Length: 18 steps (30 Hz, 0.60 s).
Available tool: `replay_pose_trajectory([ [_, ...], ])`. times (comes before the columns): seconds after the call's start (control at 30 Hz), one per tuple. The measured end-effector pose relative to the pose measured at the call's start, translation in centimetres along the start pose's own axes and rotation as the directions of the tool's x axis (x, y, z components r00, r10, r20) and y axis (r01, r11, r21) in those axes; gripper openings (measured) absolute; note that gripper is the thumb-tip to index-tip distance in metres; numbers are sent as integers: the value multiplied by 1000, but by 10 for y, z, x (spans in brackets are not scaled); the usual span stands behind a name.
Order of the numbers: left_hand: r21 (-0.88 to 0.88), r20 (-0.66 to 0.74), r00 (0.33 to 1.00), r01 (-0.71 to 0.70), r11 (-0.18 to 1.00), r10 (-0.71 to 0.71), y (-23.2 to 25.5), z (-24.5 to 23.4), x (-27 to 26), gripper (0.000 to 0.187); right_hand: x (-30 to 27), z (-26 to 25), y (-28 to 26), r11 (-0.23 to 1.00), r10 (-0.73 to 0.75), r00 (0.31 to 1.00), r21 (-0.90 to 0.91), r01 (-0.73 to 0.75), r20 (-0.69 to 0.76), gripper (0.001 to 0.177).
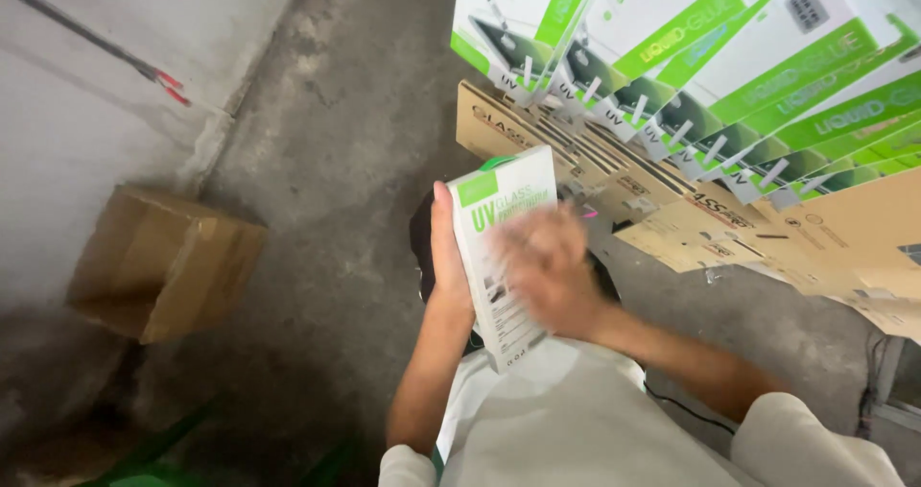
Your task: The person cleans dust off of retail packages using a cloth.
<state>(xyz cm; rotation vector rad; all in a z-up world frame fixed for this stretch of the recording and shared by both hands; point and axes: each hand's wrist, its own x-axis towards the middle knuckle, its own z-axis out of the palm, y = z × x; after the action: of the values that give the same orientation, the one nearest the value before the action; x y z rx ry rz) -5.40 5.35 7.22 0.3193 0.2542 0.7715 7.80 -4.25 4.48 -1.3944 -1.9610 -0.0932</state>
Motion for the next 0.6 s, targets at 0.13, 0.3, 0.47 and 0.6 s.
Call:
replay_pose_trajectory([
  [0.13,-69,-24,999,-22,997,21,-26,-28,10,78,36,-9,26,971,240,969,8,-240,-65,47],
  [0.3,24,-113,994,11,1000,-9,-75,-79,25,72,58,-4,-8,939,124,984,307,-158,127,45],
  [0.47,-286,182,965,235,929,-188,-17,-69,22,101,33,-30,-33,877,-358,856,448,172,373,44],
  [0.6,-352,8,953,286,891,-302,7,-67,25,102,9,-46,-5,843,-448,781,495,208,435,50],
])
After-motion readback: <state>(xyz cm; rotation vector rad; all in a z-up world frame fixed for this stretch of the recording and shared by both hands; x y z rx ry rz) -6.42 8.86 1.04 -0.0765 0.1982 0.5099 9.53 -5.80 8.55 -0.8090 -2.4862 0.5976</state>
